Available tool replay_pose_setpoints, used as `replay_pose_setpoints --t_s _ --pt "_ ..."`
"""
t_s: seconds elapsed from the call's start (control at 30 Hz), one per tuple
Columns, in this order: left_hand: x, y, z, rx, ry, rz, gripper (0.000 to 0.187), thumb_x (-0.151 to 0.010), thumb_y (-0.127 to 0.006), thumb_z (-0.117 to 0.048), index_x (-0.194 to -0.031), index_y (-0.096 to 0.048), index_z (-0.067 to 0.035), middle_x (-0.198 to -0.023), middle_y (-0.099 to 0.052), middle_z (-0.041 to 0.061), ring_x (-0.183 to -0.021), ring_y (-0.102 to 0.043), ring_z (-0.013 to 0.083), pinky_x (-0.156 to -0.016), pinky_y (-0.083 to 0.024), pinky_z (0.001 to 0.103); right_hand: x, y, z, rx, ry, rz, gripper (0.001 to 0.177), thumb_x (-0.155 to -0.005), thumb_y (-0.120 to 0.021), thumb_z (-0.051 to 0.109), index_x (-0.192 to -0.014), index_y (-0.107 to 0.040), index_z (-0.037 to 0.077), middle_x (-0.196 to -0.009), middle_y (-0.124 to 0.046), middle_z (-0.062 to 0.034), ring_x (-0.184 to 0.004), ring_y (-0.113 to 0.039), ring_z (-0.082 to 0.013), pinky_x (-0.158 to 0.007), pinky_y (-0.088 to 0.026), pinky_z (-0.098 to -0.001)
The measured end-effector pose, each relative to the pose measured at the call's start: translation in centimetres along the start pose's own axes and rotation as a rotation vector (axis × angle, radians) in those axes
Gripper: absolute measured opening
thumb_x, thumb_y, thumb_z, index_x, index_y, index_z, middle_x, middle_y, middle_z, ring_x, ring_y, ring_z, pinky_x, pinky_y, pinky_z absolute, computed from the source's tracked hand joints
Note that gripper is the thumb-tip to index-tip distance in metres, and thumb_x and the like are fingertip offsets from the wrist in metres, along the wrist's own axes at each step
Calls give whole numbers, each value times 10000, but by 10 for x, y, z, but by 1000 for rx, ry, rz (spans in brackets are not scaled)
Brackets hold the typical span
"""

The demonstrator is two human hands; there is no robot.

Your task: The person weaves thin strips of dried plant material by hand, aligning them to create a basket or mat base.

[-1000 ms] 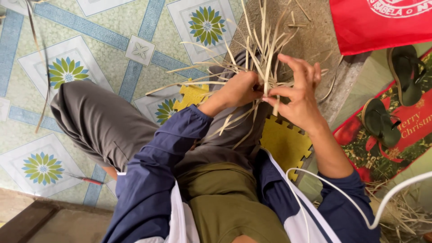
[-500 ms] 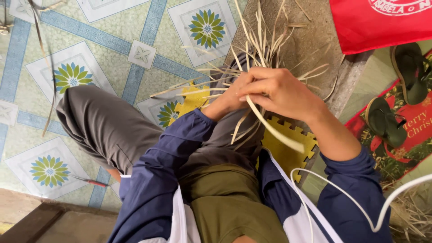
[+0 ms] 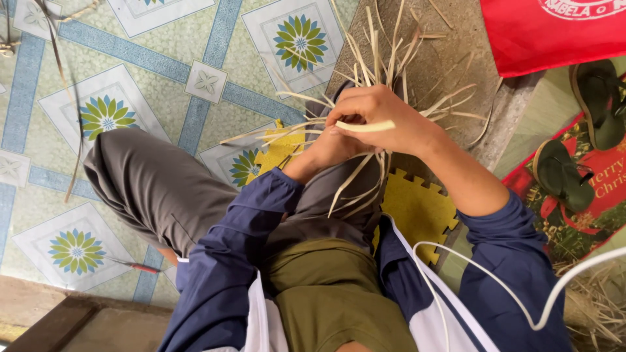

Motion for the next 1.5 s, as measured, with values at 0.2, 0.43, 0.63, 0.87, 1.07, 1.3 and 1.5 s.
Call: replay_pose_setpoints --t_s 0.2,0.43,0.63,0.87,1.07,1.3,1.5 --pt "8 9 -10 -40 -81 -24 493 -786 -933 -195 -1092 -709 120 -1114 -689 338 -1131 -641 478 -1024 -494 511 -5 -1 -2 58 -8 31 101 -881 -746 -33 -978 -727 -12 -940 -716 -158 -871 -720 -349 -770 -573 -415" --pt "5 11 9 218 125 7 193 -843 -816 -271 -865 -753 -90 -701 -723 20 -701 -679 91 -680 -541 224 27 29 36 134 126 -135 310 -893 -757 -8 -1184 -667 -68 -1094 -646 -222 -949 -669 -333 -884 -568 -433" --pt "8 9 6 74 202 -6 158 -848 -831 -217 -798 -727 -110 -660 -735 27 -625 -705 109 -604 -545 219 117 69 -52 121 -106 -416 227 -828 -806 163 -980 -720 18 -1185 -655 -178 -1043 -624 -303 -936 -485 -410" --pt "2 5 3 -1 191 36 137 -834 -821 -236 -814 -728 -138 -663 -728 14 -641 -695 124 -626 -549 243 85 34 -52 355 -238 -201 161 -820 -832 275 -901 -760 156 -1141 -679 -76 -995 -654 -312 -913 -472 -452" --pt "5 7 20 -17 129 16 149 -877 -788 -221 -852 -701 -103 -694 -728 63 -680 -700 168 -645 -556 283 72 20 -70 367 -331 -65 194 -813 -809 304 -940 -766 164 -1171 -643 -56 -1029 -598 -313 -905 -415 -491" --pt "12 13 16 -124 163 -17 177 -863 -774 -274 -848 -687 -121 -789 -756 116 -788 -746 341 -714 -578 410 80 16 -102 317 -310 -80 142 -821 -827 319 -853 -717 237 -1169 -633 34 -1100 -624 -241 -899 -386 -399" --pt "21 17 7 -273 181 -26 171 -876 -744 -311 -873 -670 -157 -798 -743 92 -808 -741 342 -712 -570 434 75 17 -98 321 -298 -79 145 -837 -822 309 -874 -707 228 -1146 -631 47 -1107 -641 -228 -892 -389 -381"
Point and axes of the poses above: each hand's wrist, its own x-axis away from the middle knuckle, its own y-axis out of the back of the hand, z = x × y, the point moved 7 cm from there along -x, towards the middle knuckle
